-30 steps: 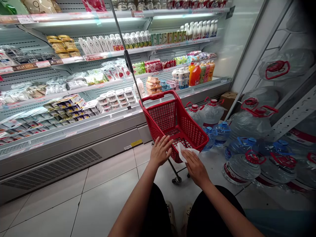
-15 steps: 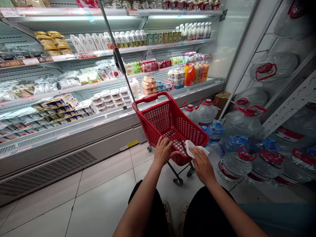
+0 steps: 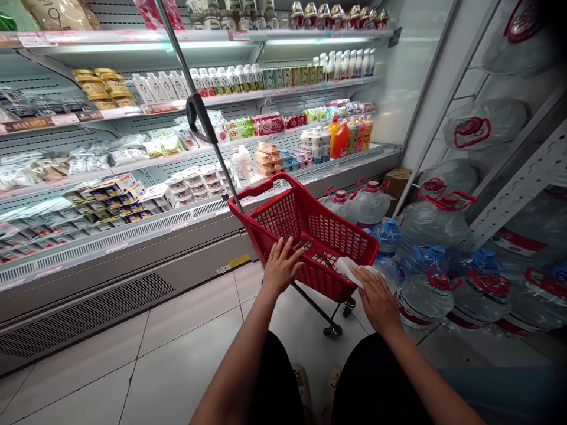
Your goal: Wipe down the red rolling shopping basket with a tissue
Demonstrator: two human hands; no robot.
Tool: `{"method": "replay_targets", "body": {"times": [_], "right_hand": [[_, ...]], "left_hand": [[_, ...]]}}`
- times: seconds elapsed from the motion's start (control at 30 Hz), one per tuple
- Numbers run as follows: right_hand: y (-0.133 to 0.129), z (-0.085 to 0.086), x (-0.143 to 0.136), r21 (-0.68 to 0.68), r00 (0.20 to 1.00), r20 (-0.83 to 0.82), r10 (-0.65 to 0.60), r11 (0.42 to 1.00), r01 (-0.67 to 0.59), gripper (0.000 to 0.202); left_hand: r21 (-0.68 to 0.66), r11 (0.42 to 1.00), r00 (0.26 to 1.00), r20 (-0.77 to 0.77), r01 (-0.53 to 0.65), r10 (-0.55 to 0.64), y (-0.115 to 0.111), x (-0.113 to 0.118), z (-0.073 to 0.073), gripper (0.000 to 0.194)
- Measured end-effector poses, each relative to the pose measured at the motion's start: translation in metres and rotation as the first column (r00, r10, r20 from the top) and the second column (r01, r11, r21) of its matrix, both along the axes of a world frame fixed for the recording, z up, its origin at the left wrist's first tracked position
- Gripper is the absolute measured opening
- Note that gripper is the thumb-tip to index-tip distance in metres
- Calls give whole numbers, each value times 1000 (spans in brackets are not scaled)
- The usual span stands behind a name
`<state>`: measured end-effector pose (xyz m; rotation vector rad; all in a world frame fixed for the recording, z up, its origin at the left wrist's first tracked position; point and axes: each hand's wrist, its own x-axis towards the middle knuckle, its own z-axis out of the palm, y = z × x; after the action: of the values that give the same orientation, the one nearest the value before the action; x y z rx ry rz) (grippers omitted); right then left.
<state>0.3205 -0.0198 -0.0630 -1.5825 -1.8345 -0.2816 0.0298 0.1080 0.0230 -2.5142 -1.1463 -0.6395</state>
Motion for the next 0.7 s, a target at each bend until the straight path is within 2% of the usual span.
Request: {"method": "replay_targets", "body": {"times": [0.07,0.17,0.3,0.4,0.47,0.57,0.7], "right_hand": [[0,-1,-3,5,997,-47,-58,998,59,57],[-1,3,-22,10,993,-58,-98,995,99,60],[3,19,-59,1,998,45,-40,999,40,67],[9,29,-73,9,995,99,-13,1000,12,71],[10,30,-67,7,993,118,13,1000,-14,71],[3,25,-43,9,992,117,37,999,-38,70],[-7,14,-13,34,998,20,-59,998,59,65]], "left_hand": [[-8,1000,1000,-6,-24,24,-3,2,-1,52],[-8,997,996,34,-77,77,-17,16,-9,58],[-4,993,992,46,-117,117,-39,37,-17,70],[-1,994,993,20,-113,113,-46,40,-15,76],[3,996,996,-7,-84,84,-43,33,-10,75],[24,996,996,-17,-82,82,-28,10,1,68],[59,984,986,16,-166,165,-12,-11,14,58]]}}
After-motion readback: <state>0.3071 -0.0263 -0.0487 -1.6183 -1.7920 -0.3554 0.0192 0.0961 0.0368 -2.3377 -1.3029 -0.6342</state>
